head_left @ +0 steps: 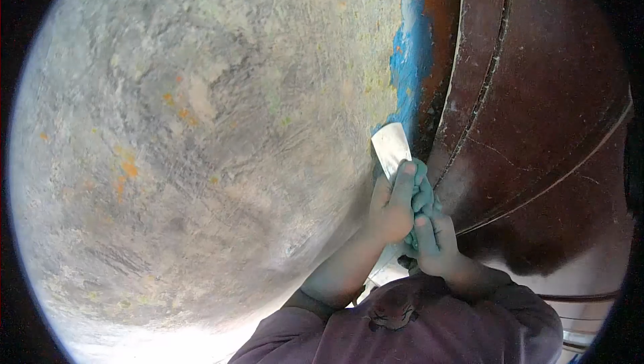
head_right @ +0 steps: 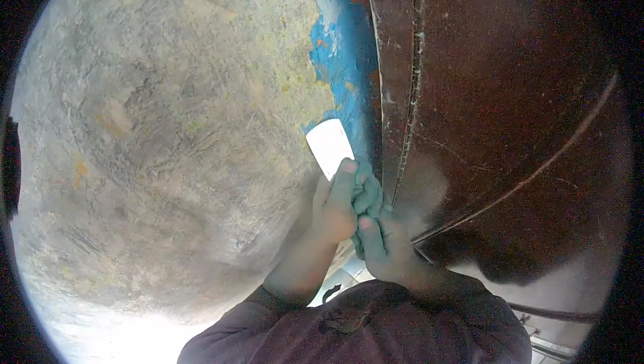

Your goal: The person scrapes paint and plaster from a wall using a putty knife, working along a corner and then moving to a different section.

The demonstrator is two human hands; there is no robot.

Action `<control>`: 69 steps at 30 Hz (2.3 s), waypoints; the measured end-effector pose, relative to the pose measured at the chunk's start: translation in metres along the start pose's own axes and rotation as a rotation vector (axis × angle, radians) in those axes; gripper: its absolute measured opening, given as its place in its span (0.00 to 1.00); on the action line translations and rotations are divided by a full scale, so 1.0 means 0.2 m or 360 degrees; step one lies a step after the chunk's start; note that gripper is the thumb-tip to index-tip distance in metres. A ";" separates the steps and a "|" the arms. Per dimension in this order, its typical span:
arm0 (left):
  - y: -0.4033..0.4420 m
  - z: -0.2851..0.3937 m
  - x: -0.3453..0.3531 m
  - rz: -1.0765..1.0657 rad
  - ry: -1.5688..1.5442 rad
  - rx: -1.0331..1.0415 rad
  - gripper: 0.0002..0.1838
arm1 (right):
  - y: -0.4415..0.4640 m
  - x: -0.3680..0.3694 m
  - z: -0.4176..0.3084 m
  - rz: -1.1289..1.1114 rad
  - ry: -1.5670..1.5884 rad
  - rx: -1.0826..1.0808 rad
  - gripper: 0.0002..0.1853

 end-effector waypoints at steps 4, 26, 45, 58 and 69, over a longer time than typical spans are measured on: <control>-0.04 -0.17 -0.16 -0.0055 -0.0102 0.0014 0.16 | -0.04 0.01 0.04 0.0113 -0.0116 -0.0175 0.14; -0.04 -0.11 -0.05 0.0027 -0.0065 0.0070 0.14 | -0.09 -0.02 0.02 -0.0079 -0.0093 0.0238 0.12; -0.05 -0.10 -0.06 0.0220 0.0082 0.0019 0.14 | -0.09 0.03 0.10 -0.0049 0.0188 0.0219 0.12; -0.03 -0.06 -0.08 0.0299 0.0392 0.0108 0.16 | -0.06 0.02 0.07 -0.0056 0.0278 0.0162 0.11; -0.08 -0.09 -0.11 0.0270 0.0185 0.0050 0.16 | -0.10 0.05 0.12 -0.0140 0.0469 0.0374 0.12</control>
Point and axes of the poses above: each hand's wrist, its own y-axis towards the middle knuckle, its own x-axis out of the palm, z = x × y, the point moved 2 cm from there along y, towards the middle knuckle, and after that the axes turned 13 degrees about -y, right-handed, at the moved point
